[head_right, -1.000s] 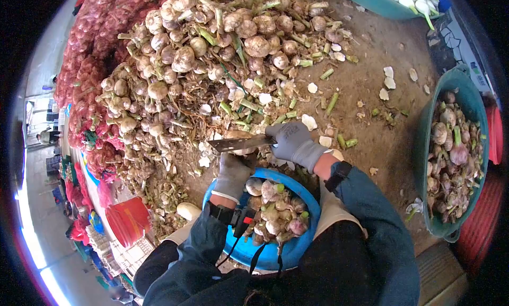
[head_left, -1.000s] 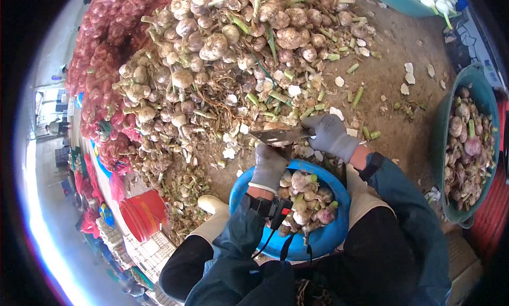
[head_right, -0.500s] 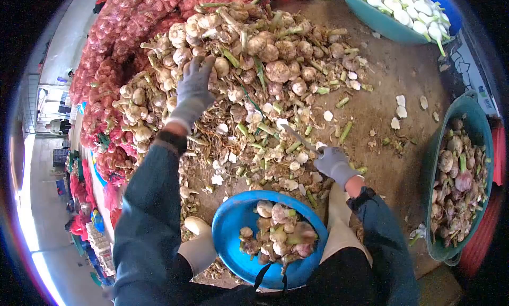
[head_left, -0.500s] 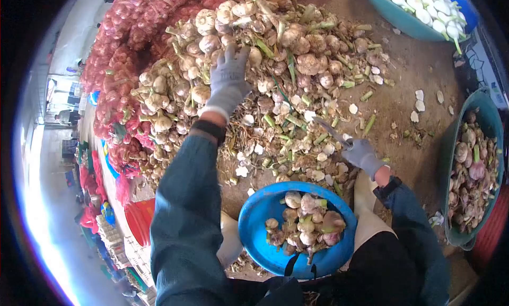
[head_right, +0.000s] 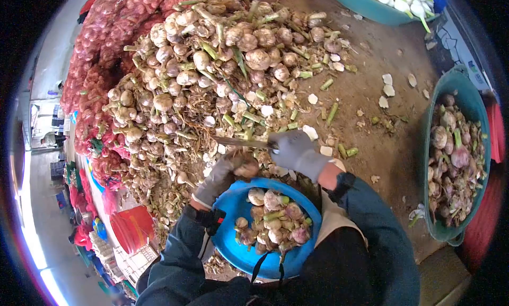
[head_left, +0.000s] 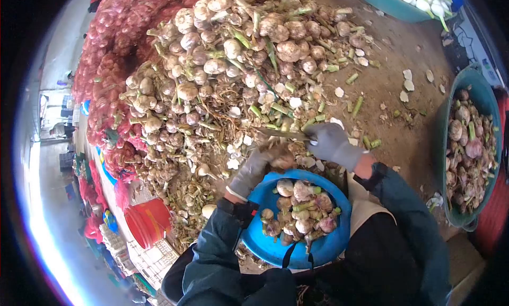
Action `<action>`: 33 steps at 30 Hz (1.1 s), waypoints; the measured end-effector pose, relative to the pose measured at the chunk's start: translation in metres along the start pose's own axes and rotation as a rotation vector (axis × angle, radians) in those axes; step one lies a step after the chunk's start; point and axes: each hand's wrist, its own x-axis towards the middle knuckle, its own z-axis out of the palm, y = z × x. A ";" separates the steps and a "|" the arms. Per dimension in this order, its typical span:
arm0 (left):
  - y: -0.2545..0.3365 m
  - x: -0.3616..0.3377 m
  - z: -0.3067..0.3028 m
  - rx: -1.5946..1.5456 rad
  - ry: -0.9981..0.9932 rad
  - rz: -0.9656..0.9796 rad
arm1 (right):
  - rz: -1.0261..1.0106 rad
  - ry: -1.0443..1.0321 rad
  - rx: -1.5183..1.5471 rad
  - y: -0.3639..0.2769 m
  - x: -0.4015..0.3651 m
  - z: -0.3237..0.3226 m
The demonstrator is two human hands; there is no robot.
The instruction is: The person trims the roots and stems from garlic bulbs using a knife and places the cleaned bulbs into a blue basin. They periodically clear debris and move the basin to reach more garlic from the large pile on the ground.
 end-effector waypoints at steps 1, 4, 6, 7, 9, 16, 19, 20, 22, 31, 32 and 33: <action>-0.006 0.000 0.000 0.139 0.070 -0.064 | 0.004 -0.082 -0.032 -0.007 0.003 -0.007; 0.002 0.003 -0.002 0.270 0.084 0.048 | 0.076 -0.209 -0.057 -0.019 0.007 -0.020; 0.006 0.000 -0.005 0.390 0.120 0.111 | 0.069 -0.281 -0.069 -0.002 0.010 -0.018; 0.006 -0.003 -0.009 0.406 0.133 0.064 | 0.130 -0.349 -0.180 0.025 0.012 -0.006; 0.010 -0.005 -0.012 0.424 0.153 0.023 | 0.295 -0.383 -0.291 0.067 0.001 0.001; -0.031 0.025 -0.014 -1.026 0.343 0.003 | 0.123 -0.229 -0.097 0.003 -0.013 -0.010; -0.039 0.017 0.001 -0.865 0.327 0.067 | -0.169 -0.037 -0.096 -0.018 -0.012 0.002; -0.043 0.013 0.002 -0.832 0.325 0.092 | -0.224 -0.049 -0.087 -0.025 -0.009 0.002; -0.054 0.017 -0.005 -0.914 0.272 0.092 | -0.276 -0.063 -0.076 -0.036 -0.007 -0.001; -0.054 0.024 0.006 -1.212 0.304 0.141 | -0.132 -0.086 -0.143 -0.017 0.007 0.011; -0.040 0.020 0.016 -1.099 0.482 0.152 | -0.147 -0.091 -0.145 -0.014 0.011 0.010; -0.040 0.017 0.014 -1.059 0.452 0.205 | -0.146 -0.099 -0.158 -0.013 0.014 0.012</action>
